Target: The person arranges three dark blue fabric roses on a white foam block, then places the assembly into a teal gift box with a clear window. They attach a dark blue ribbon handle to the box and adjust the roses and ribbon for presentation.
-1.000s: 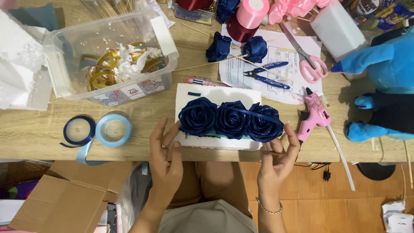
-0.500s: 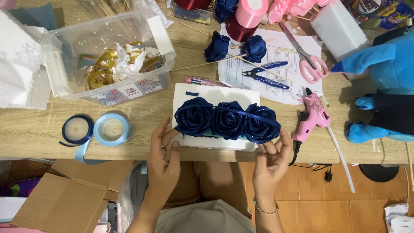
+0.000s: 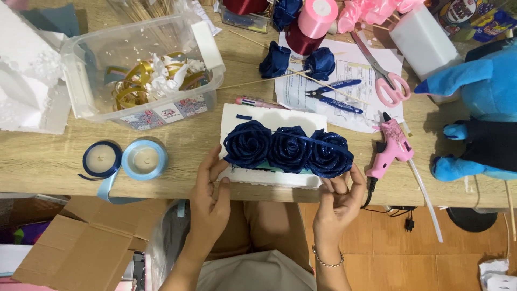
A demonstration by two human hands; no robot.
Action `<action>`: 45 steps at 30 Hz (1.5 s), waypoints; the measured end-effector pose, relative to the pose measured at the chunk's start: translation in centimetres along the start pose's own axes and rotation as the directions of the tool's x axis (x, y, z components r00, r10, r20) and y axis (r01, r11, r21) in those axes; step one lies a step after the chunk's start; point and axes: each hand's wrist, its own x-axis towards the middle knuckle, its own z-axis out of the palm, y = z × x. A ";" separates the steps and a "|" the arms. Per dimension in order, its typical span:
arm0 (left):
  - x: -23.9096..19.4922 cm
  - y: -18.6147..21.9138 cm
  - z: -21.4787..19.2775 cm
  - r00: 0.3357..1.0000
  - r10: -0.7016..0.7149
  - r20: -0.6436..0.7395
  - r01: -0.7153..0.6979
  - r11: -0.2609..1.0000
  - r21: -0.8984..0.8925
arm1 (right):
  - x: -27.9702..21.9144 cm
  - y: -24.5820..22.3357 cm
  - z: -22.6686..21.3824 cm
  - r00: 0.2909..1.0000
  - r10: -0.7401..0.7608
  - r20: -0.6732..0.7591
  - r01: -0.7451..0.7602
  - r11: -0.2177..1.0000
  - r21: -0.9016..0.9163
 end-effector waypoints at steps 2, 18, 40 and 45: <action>0.3 -0.5 -0.1 1.000 0.018 -0.001 -0.018 0.999 -0.037 | 0.4 -0.2 -0.3 1.000 -0.023 0.012 0.024 0.999 -0.038; -0.5 -0.2 0.2 0.998 0.051 0.035 -0.047 0.992 -0.117 | 0.1 -0.3 -0.8 0.999 0.012 0.033 -0.009 0.997 -0.077; -1.0 -0.7 -4.2 0.968 0.230 -0.099 -0.246 0.949 -0.196 | 9.5 -17.6 5.6 0.534 -0.046 0.844 0.714 0.559 -0.421; -1.1 -1.5 -4.4 0.965 0.254 -0.069 -0.263 0.942 -0.210 | 9.5 -16.8 7.2 0.483 0.097 0.870 0.709 0.540 -0.454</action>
